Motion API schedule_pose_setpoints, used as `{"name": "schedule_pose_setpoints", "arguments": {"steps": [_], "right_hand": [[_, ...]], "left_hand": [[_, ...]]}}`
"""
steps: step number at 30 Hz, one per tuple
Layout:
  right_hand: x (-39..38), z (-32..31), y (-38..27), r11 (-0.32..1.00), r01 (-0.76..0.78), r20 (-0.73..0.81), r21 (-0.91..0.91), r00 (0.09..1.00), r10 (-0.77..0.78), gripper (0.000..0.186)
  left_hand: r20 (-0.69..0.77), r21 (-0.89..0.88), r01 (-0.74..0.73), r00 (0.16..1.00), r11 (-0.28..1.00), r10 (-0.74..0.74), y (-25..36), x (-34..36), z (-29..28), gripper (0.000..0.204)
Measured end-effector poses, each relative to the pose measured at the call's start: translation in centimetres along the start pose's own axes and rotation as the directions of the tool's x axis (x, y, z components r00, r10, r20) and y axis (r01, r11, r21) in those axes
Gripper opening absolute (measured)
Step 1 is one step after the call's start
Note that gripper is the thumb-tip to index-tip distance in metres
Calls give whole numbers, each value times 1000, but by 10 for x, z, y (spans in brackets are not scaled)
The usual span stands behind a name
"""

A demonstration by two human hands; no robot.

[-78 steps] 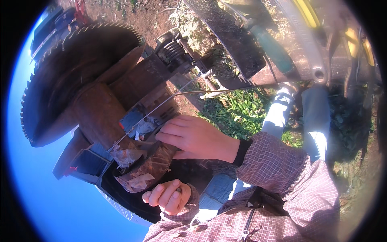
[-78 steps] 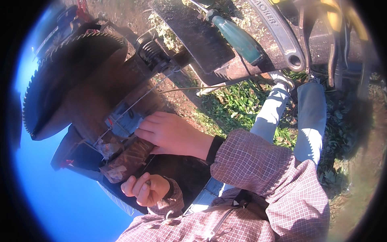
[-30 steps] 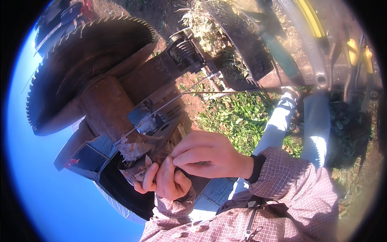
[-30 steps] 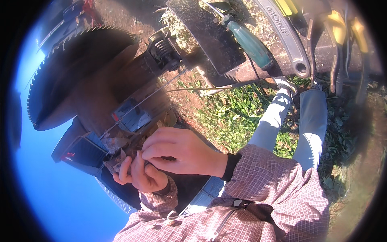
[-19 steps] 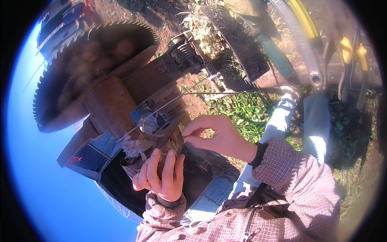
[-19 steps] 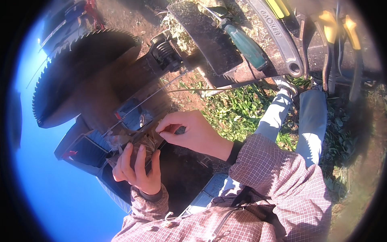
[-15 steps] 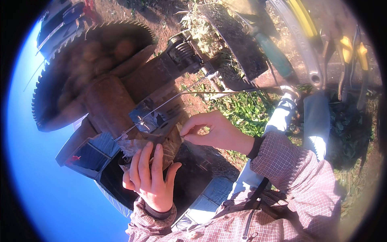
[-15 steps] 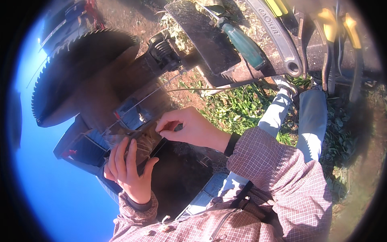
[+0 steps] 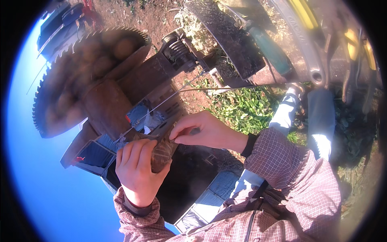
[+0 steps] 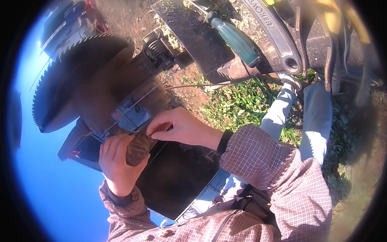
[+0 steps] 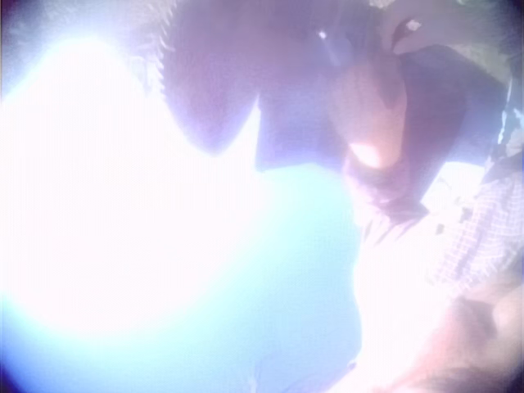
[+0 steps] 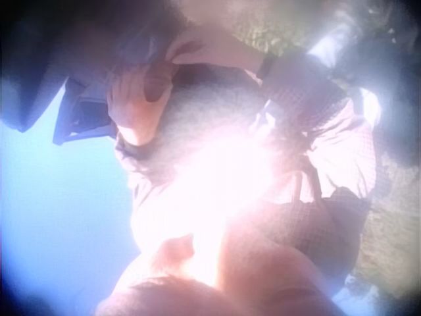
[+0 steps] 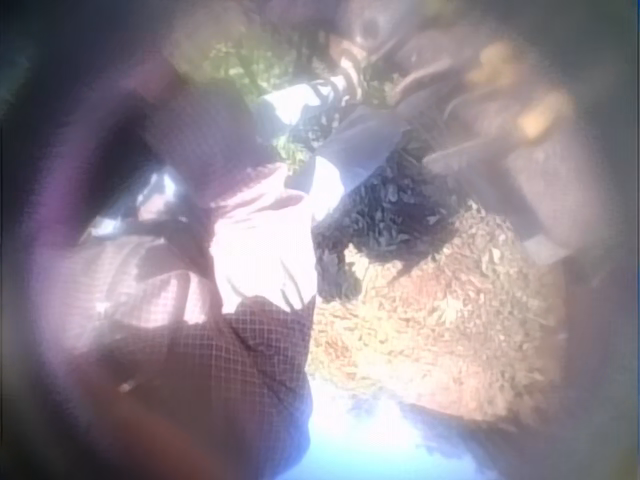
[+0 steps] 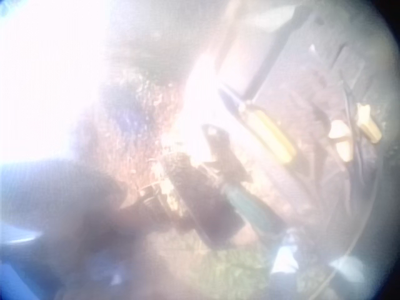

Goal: The person secures a metal component of a walk-behind machine using wire and a screwdriver. They wrap the wire around the part, twist it to tighten, and use a screwdriver to adjust the fastening. A chicken is briefly visible nearby.

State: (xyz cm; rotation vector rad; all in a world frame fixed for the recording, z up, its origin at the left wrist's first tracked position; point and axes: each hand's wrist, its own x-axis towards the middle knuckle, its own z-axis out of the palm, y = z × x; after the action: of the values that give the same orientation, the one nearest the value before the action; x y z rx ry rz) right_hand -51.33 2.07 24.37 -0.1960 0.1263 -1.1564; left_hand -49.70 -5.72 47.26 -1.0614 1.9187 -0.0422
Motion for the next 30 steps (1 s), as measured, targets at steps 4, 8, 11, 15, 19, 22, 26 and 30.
{"name": "schedule_pose_setpoints", "arguments": {"steps": [4, 8, 11, 15, 19, 22, 26, 30], "right_hand": [[7, -1, -3, 1000, -14, 30, 20, 999, 14, 20], [13, -1, -2, 998, -40, 54, 52, 998, 37, 20], [16, 0, -2, 996, -67, 63, 60, 996, 63, 18], [15, 1, -4, 999, -36, 37, -32, 999, 38, 17], [9, 11, 2, 987, 120, -64, -106, 990, -127, 14], [2, 22, -9, 991, 62, -155, -120, 985, -81, 14], [-2, 29, -12, 973, 68, -216, -222, 969, -117, 14], [-6, 36, -11, 885, 123, -237, -448, 939, -250, 14]], "left_hand": [[4, -21, 10, 1000, 1000, -10, 0, 2, 0, 52], [-14, -62, 17, 1000, 998, -17, -1, 3, 1, 50], [-14, -69, 34, 999, 997, -35, 0, 3, 2, 49], [-17, -88, 34, 999, 996, -36, 0, 2, 1, 50], [-32, -91, 15, 999, 996, -18, -1, 2, 1, 50], [-25, -98, 26, 999, 995, -28, -2, 0, 3, 51], [-27, -93, 16, 999, 996, -19, -3, 1, 2, 51], [-35, -96, 6, 999, 995, -9, -4, 1, 3, 51]]}}
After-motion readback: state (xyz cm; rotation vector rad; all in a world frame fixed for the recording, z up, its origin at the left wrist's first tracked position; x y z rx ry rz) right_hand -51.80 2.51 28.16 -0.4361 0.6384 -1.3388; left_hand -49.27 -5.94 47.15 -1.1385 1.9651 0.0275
